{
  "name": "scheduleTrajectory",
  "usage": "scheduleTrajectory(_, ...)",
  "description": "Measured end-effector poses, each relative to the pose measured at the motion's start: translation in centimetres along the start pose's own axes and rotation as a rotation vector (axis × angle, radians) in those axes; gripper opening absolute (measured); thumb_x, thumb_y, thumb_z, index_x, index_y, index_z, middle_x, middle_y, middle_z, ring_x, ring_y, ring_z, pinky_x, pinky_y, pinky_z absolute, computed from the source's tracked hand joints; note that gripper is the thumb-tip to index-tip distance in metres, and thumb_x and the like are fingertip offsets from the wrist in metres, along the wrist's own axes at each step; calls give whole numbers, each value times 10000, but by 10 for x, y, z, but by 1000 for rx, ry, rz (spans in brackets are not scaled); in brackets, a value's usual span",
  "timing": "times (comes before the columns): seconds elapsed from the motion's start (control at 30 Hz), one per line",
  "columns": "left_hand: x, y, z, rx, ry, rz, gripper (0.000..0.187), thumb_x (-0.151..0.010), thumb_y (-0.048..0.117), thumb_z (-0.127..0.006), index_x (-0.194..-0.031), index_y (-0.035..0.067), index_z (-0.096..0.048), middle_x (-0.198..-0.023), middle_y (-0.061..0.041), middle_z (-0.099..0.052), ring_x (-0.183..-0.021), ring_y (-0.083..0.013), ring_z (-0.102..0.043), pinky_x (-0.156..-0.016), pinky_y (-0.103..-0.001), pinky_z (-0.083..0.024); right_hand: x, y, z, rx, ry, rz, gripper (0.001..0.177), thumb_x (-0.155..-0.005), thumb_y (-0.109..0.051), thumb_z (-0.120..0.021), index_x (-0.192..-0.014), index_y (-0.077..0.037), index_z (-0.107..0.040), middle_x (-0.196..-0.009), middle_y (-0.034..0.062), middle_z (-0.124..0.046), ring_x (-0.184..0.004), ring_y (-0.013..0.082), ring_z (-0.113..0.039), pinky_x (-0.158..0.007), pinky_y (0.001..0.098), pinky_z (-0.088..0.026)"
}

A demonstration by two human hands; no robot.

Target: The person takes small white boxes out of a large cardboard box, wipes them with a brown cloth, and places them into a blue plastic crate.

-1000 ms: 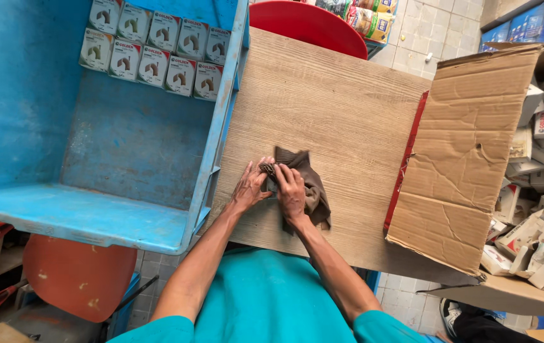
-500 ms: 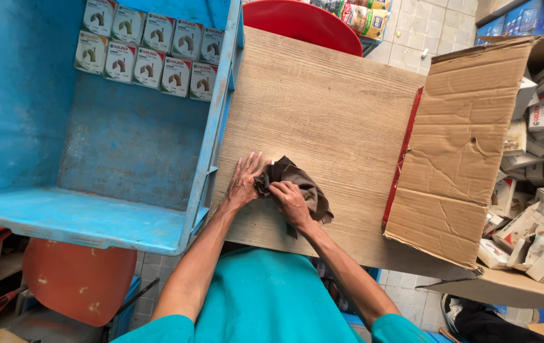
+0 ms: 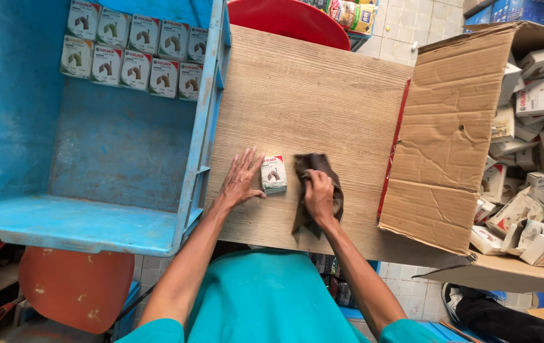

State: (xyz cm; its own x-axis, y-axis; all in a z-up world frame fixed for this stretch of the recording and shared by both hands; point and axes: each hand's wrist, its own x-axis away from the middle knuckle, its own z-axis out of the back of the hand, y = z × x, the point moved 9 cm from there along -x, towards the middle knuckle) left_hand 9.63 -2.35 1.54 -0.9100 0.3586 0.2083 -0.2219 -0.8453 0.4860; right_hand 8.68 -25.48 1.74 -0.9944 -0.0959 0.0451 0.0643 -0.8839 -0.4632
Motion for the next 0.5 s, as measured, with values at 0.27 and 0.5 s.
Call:
scheduleTrajectory(0.27, -13, 30, -25, -100, 97, 42, 1142, -664, 375, -865, -1542, 13, -231, -1498, -203, -378, -1390, -321, -409, -1203, -432, -290, -45, -12, -37, -286, -28, -59, 303, -943, -173, -603, -1240, -215, -647, -1162, 37, -651, -1066, 316, -618, -906, 460, -492)
scheduleTrajectory(0.5, -13, 28, -26, -118, 34, 70, 1095, -723, 311, -834, -1567, 40, -190, -1520, -179, -354, -1399, -292, -400, -1220, -423, -252, -17, 11, -76, -155, -206, -10, 254, -945, -285, -598, -1185, -253, -674, -1092, -21, -686, -1002, 247, -634, -865, 426, -528)
